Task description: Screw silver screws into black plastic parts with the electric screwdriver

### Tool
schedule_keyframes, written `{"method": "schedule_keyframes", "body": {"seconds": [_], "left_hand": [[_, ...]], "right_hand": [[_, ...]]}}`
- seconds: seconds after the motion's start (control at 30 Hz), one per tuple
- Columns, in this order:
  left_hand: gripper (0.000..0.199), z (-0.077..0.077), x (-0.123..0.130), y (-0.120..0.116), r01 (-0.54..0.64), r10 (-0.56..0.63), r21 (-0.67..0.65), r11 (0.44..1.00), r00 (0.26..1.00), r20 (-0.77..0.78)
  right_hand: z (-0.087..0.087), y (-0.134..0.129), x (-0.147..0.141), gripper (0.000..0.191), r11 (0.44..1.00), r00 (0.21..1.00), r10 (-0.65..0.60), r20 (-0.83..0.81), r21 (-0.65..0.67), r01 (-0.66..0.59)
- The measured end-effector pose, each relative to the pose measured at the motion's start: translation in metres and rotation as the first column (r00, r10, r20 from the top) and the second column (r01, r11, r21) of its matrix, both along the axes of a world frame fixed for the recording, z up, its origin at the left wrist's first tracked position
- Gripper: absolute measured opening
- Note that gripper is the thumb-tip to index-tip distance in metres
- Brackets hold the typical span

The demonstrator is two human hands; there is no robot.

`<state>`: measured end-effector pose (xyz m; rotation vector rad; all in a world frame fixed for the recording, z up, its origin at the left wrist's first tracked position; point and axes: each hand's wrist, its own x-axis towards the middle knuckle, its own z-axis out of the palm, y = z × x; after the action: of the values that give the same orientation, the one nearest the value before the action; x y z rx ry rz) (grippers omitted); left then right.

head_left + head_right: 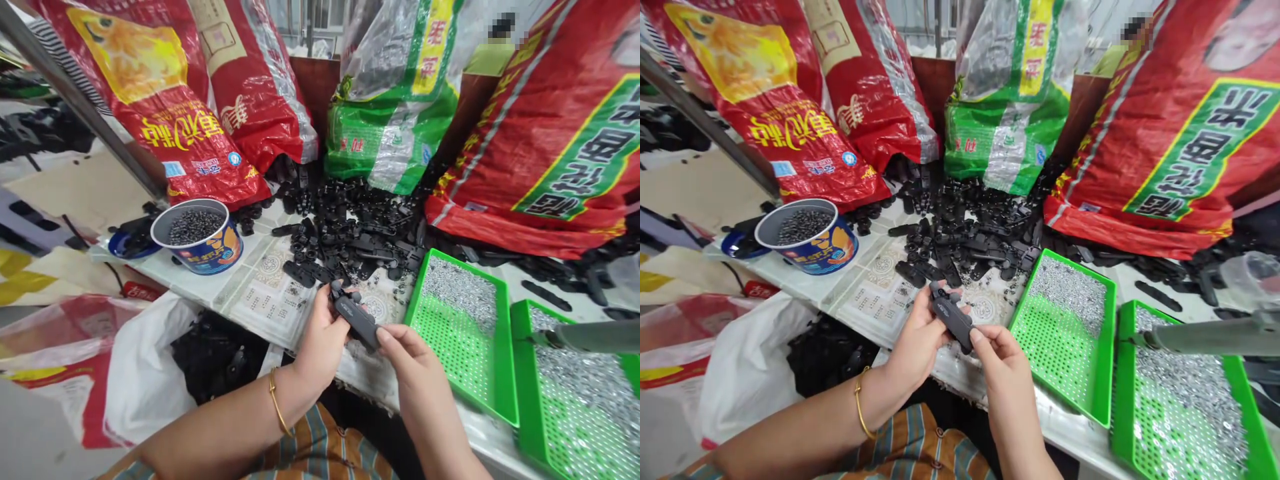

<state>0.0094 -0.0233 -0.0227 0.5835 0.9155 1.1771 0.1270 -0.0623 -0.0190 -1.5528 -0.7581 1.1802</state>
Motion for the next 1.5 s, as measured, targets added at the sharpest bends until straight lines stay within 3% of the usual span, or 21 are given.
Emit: {"method": "schedule_keyframes", "body": {"seconds": [0.23, 0.47, 0.67, 0.87, 1.1, 1.27, 1.37, 1.5], "left_hand": [[0.044, 0.001, -0.005, -0.008, 0.039, -0.042, 0.023, 0.999, 0.992, 0.119], [0.026, -0.005, -0.004, -0.008, -0.001, 0.001, 0.019, 1.0, 1.0, -0.008], [0.023, -0.002, -0.002, -0.007, -0.019, 0.018, 0.021, 1.0, 0.997, 0.075], [0.022, -0.007, -0.002, -0.01, -0.035, 0.034, 0.019, 0.999, 0.999, 0.041], [0.015, -0.011, 0.001, -0.012, -0.059, 0.05, 0.062, 0.996, 0.989, 0.14], [0.014, -0.011, 0.004, -0.01, -0.096, 0.087, 0.035, 0.995, 0.977, 0.195], [0.014, -0.011, 0.002, -0.01, -0.077, 0.066, 0.053, 0.996, 0.981, 0.184], [0.021, -0.013, -0.005, -0.011, -0.026, 0.022, 0.058, 0.998, 0.998, 0.066]], "right_hand": [[-0.001, 0.006, -0.014, 0.024, 0.999, 1.0, -0.032, 0.0, 0.029, 0.032], [-0.013, 0.004, -0.018, 0.022, 0.999, 0.998, -0.047, -0.051, 0.025, 0.048], [-0.01, 0.004, -0.021, 0.021, 0.997, 0.998, -0.058, 0.016, 0.046, 0.057], [-0.013, 0.004, -0.02, 0.02, 0.995, 0.996, -0.081, 0.029, 0.06, 0.079], [-0.017, 0.006, -0.019, 0.026, 0.998, 0.999, -0.053, 0.01, 0.042, 0.053], [-0.022, 0.006, -0.018, 0.036, 0.999, 0.995, -0.004, 0.103, 0.053, -0.001], [-0.024, 0.006, -0.018, 0.039, 0.999, 0.998, 0.05, -0.029, -0.016, -0.051], [-0.028, 0.005, -0.02, 0.037, 0.999, 0.976, 0.023, -0.214, -0.039, -0.032]]}}
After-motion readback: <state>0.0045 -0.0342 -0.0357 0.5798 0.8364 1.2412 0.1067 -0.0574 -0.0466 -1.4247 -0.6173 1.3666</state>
